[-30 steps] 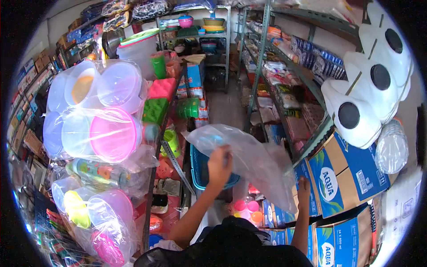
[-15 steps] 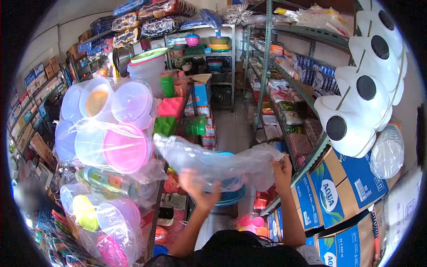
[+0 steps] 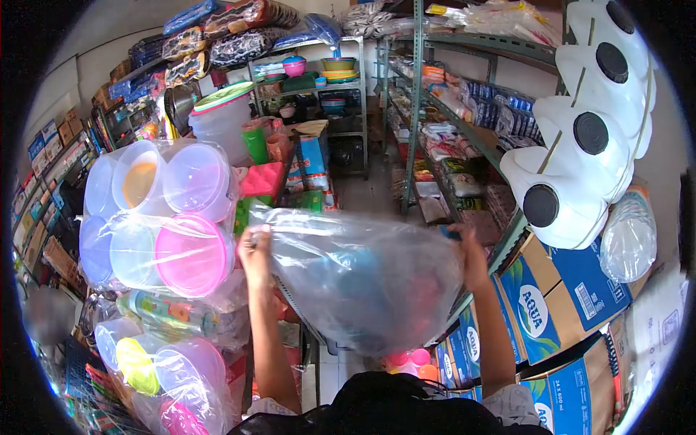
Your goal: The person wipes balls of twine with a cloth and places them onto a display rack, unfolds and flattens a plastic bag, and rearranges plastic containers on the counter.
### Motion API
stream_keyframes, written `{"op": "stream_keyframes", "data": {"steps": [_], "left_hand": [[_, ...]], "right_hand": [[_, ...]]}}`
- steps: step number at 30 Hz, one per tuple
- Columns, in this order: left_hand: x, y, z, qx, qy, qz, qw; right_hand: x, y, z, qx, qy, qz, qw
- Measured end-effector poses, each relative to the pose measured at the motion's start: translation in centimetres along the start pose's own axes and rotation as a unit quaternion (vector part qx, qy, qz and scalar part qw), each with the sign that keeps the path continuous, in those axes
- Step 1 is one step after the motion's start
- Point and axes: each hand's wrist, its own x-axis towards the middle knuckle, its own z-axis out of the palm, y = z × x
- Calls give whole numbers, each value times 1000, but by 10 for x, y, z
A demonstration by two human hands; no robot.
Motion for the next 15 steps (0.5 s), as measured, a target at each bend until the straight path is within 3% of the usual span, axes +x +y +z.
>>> {"op": "stream_keyframes", "data": {"steps": [1, 2, 3, 4, 6, 8, 9, 10, 11, 12, 14, 15], "left_hand": [[-1, 7, -1, -25, -25, 12, 999], [-6, 15, 1, 51, -49, 31, 997], [-10, 16, 2, 83, -50, 51, 994], [-13, 17, 4, 115, -51, 71, 990], [-17, 27, 10, 67, -17, 82, 994], [-17, 26, 10, 70, -15, 97, 993], [-16, 20, 10, 10, 10, 90, 996], [-17, 17, 9, -50, 34, 84, 995], [-21, 19, 12, -44, 72, 33, 996], [-26, 19, 14, -26, 73, 5, 997], [-38, 12, 20, 96, -45, 45, 993], [-44, 12, 27, 170, -103, 84, 976]], "right_hand": [[2, -9, -3, -17, 50, 10, 999], [7, -2, -18, -18, 54, 11, 998], [18, 12, -39, -256, 73, -34, 963], [24, 20, -50, -479, 86, -77, 870], [25, 15, -53, -412, 103, -74, 902], [26, 4, -63, -333, 5, 129, 934], [24, 5, -62, -331, 5, 131, 934], [23, 8, -58, -318, -39, 227, 920], [22, 10, -54, -302, -83, 320, 894], [20, 20, -50, -302, -85, 318, 894], [20, 46, -39, -450, -23, 29, 892], [18, 31, -14, -538, -30, -72, 839]]}}
